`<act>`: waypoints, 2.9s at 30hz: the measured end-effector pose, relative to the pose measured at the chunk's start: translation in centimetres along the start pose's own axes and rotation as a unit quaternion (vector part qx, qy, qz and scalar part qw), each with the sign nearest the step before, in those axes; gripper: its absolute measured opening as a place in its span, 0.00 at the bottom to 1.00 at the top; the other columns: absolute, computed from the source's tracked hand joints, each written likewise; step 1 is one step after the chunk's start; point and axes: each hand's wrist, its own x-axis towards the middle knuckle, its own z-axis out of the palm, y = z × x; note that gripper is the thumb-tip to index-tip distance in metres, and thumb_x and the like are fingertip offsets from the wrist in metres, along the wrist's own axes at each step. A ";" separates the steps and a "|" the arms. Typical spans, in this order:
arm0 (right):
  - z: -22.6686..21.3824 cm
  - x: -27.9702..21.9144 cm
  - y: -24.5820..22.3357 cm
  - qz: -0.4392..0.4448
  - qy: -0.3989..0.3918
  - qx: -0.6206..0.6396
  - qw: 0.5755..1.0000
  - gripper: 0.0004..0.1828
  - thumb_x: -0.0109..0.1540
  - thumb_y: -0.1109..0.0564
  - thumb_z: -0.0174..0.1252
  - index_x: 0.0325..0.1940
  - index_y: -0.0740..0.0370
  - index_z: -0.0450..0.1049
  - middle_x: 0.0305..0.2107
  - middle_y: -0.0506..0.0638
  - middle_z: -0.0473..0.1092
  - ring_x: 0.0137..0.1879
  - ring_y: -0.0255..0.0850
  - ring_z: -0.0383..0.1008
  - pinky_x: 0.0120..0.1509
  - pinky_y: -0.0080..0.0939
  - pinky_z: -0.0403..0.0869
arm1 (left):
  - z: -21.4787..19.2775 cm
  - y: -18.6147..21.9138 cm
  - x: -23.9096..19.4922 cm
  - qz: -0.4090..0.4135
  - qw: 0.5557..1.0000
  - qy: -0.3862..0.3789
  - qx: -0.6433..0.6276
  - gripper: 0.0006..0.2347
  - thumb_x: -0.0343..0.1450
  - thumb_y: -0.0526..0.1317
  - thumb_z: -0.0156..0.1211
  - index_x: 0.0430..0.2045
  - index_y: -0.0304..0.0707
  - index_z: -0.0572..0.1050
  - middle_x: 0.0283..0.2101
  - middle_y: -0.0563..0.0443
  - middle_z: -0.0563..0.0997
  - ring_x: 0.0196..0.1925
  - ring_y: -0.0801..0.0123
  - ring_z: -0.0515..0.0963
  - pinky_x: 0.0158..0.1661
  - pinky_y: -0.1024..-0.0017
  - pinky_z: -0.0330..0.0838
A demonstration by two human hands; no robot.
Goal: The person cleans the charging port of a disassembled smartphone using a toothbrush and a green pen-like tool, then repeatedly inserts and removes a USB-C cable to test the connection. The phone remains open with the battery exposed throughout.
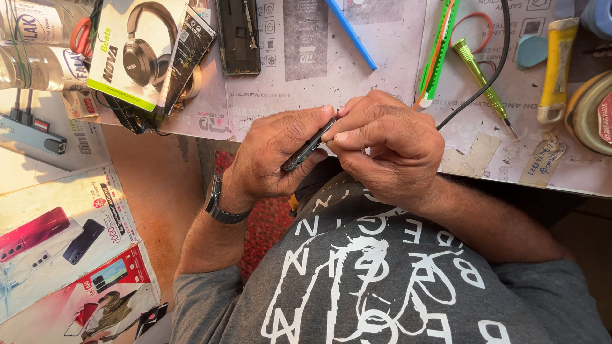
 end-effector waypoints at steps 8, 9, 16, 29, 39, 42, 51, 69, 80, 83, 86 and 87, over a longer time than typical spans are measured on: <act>-0.1 0.0 -0.4 -0.012 -0.009 -0.031 0.999 0.11 0.62 0.71 0.66 0.44 0.62 0.76 0.39 0.53 0.79 0.41 0.38 0.79 0.49 0.37 0.77 | -0.2 -0.2 0.1 0.016 1.000 -0.015 -0.008 0.21 0.74 0.36 0.67 0.60 0.28 0.69 0.58 0.36 0.80 0.59 0.50 0.83 0.59 0.61 0.80; -0.1 0.0 -0.6 -0.016 -0.010 -0.037 0.999 0.11 0.62 0.70 0.67 0.44 0.62 0.76 0.39 0.53 0.78 0.42 0.39 0.79 0.50 0.38 0.77 | -0.2 -0.2 0.0 0.018 1.000 -0.017 -0.011 0.21 0.74 0.36 0.67 0.61 0.28 0.69 0.58 0.36 0.80 0.59 0.50 0.83 0.59 0.61 0.80; -0.2 0.1 -1.5 -0.019 -0.024 -0.060 0.998 0.10 0.61 0.70 0.67 0.43 0.63 0.76 0.38 0.54 0.78 0.41 0.39 0.79 0.50 0.41 0.78 | 0.0 -0.2 0.0 0.026 1.000 -0.014 0.000 0.19 0.76 0.36 0.66 0.59 0.29 0.70 0.56 0.38 0.80 0.59 0.50 0.84 0.59 0.60 0.81; -0.1 -0.5 -1.5 0.021 0.004 -0.018 1.000 0.10 0.62 0.73 0.65 0.43 0.65 0.76 0.39 0.54 0.78 0.41 0.38 0.78 0.47 0.37 0.77 | 0.1 0.1 0.3 0.016 1.000 -0.017 0.008 0.17 0.74 0.37 0.67 0.56 0.28 0.72 0.54 0.36 0.81 0.57 0.49 0.84 0.58 0.60 0.81; -0.8 1.3 -2.7 -0.030 -0.012 -0.097 0.995 0.10 0.61 0.72 0.65 0.43 0.65 0.77 0.35 0.53 0.79 0.40 0.38 0.78 0.41 0.35 0.76 | -0.2 0.0 0.4 0.033 0.999 -0.014 0.008 0.17 0.75 0.34 0.65 0.56 0.27 0.71 0.54 0.37 0.81 0.56 0.49 0.84 0.56 0.61 0.81; -2.3 3.1 -4.4 -0.063 -0.029 -0.305 0.950 0.08 0.63 0.72 0.65 0.44 0.67 0.78 0.33 0.53 0.78 0.39 0.42 0.79 0.47 0.42 0.76 | -0.6 -0.1 0.2 0.028 0.999 -0.019 -0.001 0.17 0.74 0.33 0.64 0.57 0.26 0.71 0.54 0.37 0.81 0.56 0.49 0.84 0.56 0.61 0.80; -2.8 5.6 -4.8 -0.081 -0.050 -0.669 0.737 0.09 0.65 0.61 0.69 0.46 0.66 0.78 0.51 0.62 0.72 0.57 0.53 0.71 0.64 0.51 0.66 | -0.9 -1.1 -0.2 0.046 0.999 0.004 -0.020 0.17 0.72 0.33 0.64 0.55 0.27 0.73 0.53 0.36 0.82 0.54 0.47 0.84 0.53 0.61 0.79; -9.1 7.1 -11.4 -0.048 -0.089 -0.780 0.617 0.07 0.67 0.62 0.63 0.49 0.65 0.78 0.37 0.57 0.77 0.42 0.51 0.78 0.46 0.50 0.76 | -1.0 -1.4 -1.4 0.074 0.996 0.028 -0.033 0.17 0.69 0.32 0.66 0.53 0.28 0.74 0.42 0.35 0.83 0.41 0.47 0.84 0.42 0.61 0.78; -5.7 7.9 -7.8 -0.048 -0.169 -0.684 0.708 0.06 0.70 0.63 0.57 0.49 0.63 0.78 0.41 0.57 0.77 0.48 0.52 0.80 0.54 0.51 0.78 | -1.0 -2.0 -1.8 0.080 0.995 0.046 -0.042 0.16 0.70 0.32 0.66 0.53 0.27 0.75 0.45 0.35 0.83 0.45 0.48 0.85 0.45 0.63 0.79; -2.6 9.0 -4.2 0.010 -0.230 -0.659 0.717 0.08 0.61 0.58 0.60 0.40 0.64 0.80 0.32 0.59 0.78 0.35 0.55 0.79 0.38 0.53 0.77 | -0.9 -2.0 -1.8 0.071 0.995 0.054 -0.052 0.16 0.71 0.32 0.65 0.53 0.27 0.76 0.46 0.35 0.83 0.46 0.50 0.85 0.46 0.64 0.79; -1.6 10.3 -3.3 0.293 -0.198 -0.734 0.580 0.11 0.72 0.65 0.46 0.47 0.67 0.76 0.31 0.62 0.75 0.31 0.50 0.80 0.33 0.49 0.81 | -1.0 -1.9 -1.8 0.064 0.994 0.061 -0.066 0.15 0.71 0.31 0.65 0.52 0.27 0.76 0.45 0.35 0.83 0.45 0.50 0.86 0.46 0.64 0.79; -1.4 10.4 -3.4 0.277 -0.180 -0.739 0.587 0.09 0.68 0.60 0.52 0.44 0.67 0.77 0.30 0.61 0.76 0.31 0.51 0.79 0.33 0.51 0.80 | -1.0 -1.8 -1.9 0.065 0.993 0.063 -0.070 0.15 0.71 0.31 0.65 0.52 0.27 0.76 0.45 0.36 0.83 0.45 0.50 0.86 0.46 0.64 0.79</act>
